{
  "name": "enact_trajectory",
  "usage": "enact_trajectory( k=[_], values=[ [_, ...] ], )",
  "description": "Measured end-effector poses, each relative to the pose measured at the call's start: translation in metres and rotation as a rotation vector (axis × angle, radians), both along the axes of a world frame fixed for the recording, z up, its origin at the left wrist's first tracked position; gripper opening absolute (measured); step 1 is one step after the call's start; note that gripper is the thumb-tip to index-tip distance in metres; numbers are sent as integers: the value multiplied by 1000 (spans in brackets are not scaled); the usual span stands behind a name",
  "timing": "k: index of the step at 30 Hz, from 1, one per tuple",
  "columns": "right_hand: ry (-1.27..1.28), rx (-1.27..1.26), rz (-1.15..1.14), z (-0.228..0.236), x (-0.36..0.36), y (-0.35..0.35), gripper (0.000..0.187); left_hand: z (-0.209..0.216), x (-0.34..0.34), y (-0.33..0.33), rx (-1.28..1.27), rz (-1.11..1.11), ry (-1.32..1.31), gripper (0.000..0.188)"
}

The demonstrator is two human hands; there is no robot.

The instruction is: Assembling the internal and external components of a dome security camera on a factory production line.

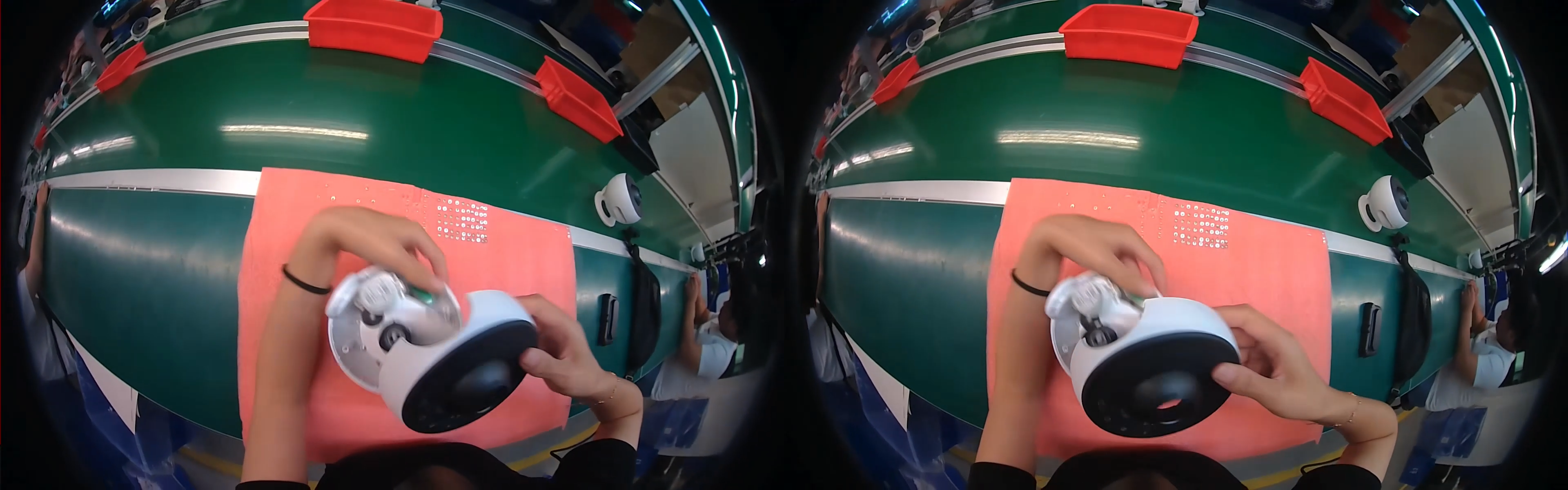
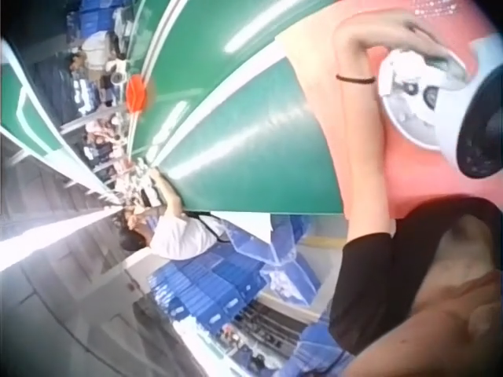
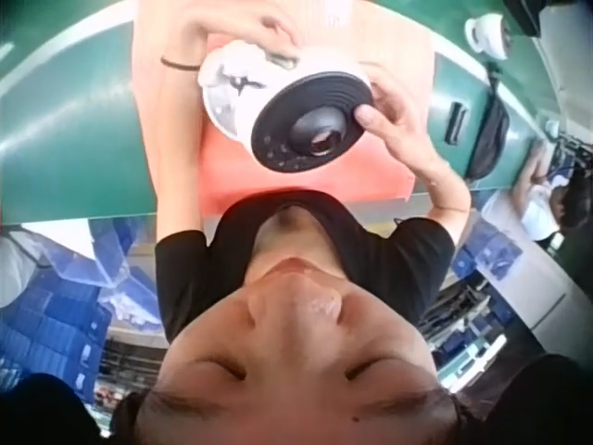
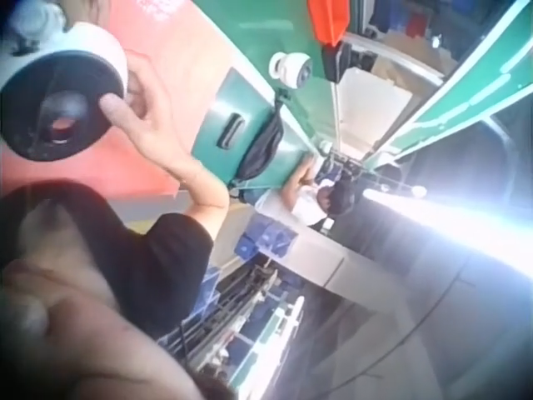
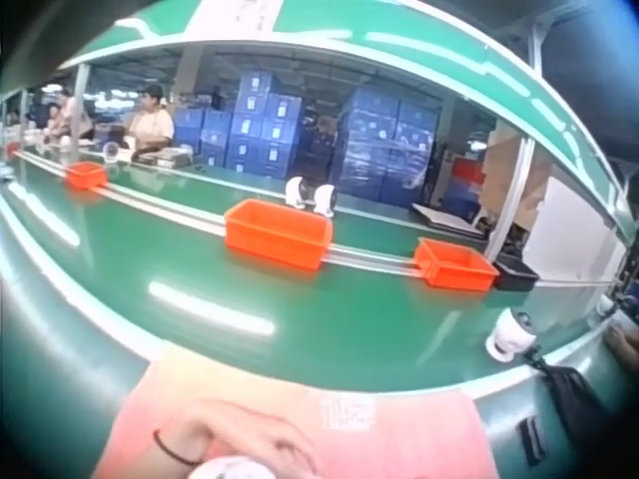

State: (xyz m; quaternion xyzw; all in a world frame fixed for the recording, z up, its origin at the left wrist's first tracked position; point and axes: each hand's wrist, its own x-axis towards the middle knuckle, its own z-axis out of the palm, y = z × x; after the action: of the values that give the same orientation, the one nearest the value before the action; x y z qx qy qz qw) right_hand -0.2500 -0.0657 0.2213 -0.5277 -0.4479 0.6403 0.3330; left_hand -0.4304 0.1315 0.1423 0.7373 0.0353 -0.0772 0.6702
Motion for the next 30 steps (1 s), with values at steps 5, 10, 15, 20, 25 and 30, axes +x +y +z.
enact_trajectory(
  k=[5,10,15,20,25,30],
  values=[
    [128,-308,-1,-3,-16,0,53,-7,15,-27,265,-205,152,33],
    [388,-483,-161,-14,-13,8,45,-2,-40,-50,11,839,-4,32],
    [499,-561,-202,-14,-15,12,42,9,-92,-112,67,1111,31,19],
    [382,-409,-144,-14,-16,12,45,12,-101,-173,34,1222,2,14],
    [69,64,294,-14,-2,-1,38,6,-103,-191,39,1257,-26,19],
    [156,65,280,-7,-8,0,40,6,-108,-186,276,1096,-83,29]
  ],
)
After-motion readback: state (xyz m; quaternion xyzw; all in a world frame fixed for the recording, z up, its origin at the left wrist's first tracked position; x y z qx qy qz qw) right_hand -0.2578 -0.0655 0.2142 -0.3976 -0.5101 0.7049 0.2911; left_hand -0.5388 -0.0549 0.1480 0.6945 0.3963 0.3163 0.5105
